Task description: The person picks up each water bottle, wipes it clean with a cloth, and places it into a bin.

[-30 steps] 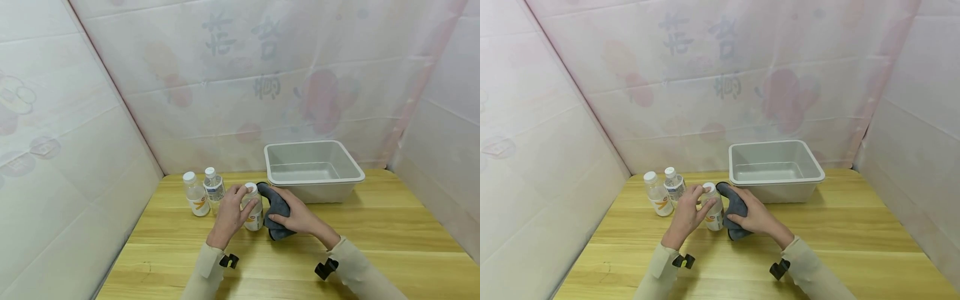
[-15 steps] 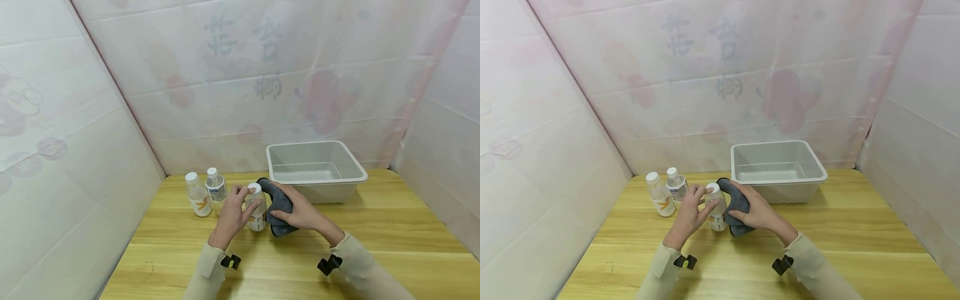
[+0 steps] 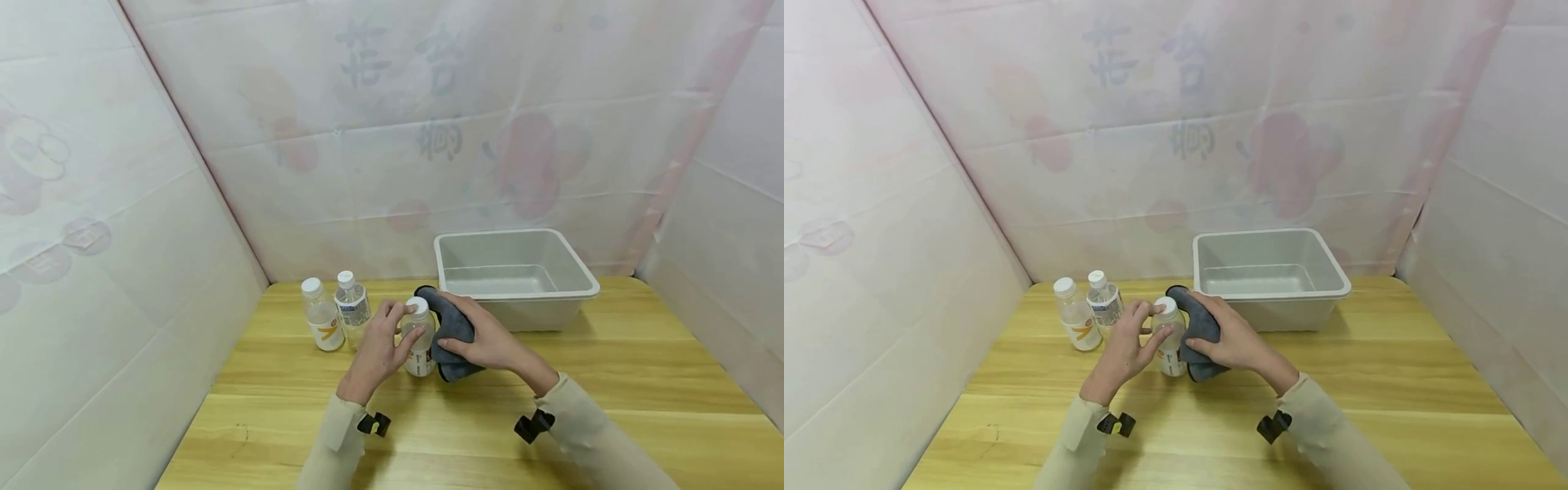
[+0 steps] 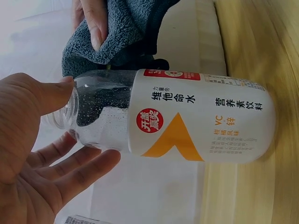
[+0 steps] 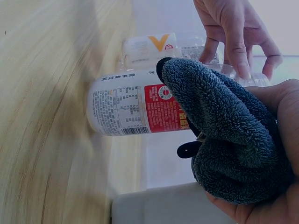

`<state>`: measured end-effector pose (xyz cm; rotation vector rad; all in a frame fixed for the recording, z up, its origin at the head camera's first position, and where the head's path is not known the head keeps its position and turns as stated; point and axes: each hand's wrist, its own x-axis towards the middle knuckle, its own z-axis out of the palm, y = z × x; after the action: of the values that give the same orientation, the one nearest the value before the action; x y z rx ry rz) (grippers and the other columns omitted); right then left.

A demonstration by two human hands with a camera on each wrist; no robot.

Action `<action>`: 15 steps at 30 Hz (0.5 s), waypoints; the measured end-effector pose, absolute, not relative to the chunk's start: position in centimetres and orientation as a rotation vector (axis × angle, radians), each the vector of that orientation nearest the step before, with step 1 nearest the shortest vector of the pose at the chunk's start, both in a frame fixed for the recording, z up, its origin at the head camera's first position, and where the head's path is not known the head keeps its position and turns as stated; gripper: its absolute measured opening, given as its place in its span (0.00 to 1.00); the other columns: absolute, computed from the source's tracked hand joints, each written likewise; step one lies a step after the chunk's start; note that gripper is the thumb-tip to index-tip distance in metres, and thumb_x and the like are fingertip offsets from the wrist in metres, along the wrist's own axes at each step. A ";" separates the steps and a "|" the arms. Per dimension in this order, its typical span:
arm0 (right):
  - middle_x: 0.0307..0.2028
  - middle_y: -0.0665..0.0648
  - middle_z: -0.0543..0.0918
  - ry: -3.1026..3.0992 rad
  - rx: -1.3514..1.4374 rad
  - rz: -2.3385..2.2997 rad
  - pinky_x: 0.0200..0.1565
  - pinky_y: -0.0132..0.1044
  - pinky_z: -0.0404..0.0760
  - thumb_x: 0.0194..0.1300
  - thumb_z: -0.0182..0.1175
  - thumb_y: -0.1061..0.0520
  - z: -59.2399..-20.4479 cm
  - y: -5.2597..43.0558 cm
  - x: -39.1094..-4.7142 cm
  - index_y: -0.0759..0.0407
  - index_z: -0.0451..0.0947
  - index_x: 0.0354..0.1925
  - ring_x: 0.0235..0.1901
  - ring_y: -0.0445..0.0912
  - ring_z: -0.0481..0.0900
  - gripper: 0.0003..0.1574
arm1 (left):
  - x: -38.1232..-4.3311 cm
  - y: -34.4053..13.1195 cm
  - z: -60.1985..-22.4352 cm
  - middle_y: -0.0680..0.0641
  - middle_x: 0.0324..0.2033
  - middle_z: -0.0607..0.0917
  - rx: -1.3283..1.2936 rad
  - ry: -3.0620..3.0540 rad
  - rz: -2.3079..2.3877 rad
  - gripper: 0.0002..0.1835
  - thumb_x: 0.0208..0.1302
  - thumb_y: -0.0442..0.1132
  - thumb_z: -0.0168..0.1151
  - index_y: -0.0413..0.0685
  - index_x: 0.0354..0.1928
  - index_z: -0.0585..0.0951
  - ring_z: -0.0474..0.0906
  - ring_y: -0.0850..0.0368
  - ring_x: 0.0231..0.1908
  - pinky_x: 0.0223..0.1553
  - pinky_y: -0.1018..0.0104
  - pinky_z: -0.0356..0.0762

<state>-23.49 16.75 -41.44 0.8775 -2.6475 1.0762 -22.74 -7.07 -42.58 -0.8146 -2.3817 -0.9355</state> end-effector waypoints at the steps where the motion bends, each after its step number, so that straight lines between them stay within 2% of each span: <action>1: 0.64 0.59 0.76 -2.649 0.877 1.074 0.45 0.45 0.75 0.62 0.73 0.49 -41.4 16.7 -23.6 0.44 0.58 0.78 0.50 0.51 0.78 0.54 | -22.8 -7.1 -42.5 0.42 0.48 0.78 -0.821 -2.376 -0.928 0.17 0.70 0.44 0.65 0.48 0.57 0.77 0.81 0.48 0.43 0.41 0.62 0.87; 7: 0.66 0.60 0.74 -2.693 0.868 1.068 0.47 0.49 0.76 0.63 0.72 0.47 -41.4 16.4 -23.8 0.41 0.55 0.79 0.53 0.53 0.78 0.54 | -23.0 -7.1 -42.5 0.42 0.47 0.79 -0.853 -2.350 -0.913 0.16 0.70 0.42 0.65 0.46 0.56 0.77 0.80 0.47 0.46 0.38 0.61 0.87; 15: 0.66 0.63 0.73 -2.706 0.870 1.075 0.48 0.49 0.77 0.63 0.72 0.48 -41.5 16.2 -23.8 0.41 0.53 0.80 0.53 0.54 0.78 0.55 | -23.0 -7.0 -42.2 0.41 0.48 0.80 -0.874 -2.382 -0.956 0.16 0.71 0.40 0.64 0.46 0.57 0.77 0.81 0.48 0.51 0.42 0.67 0.87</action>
<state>-23.81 16.25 -41.49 0.8699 -2.7062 1.0747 -23.01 -6.99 -42.25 -0.8745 -2.3818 -0.9557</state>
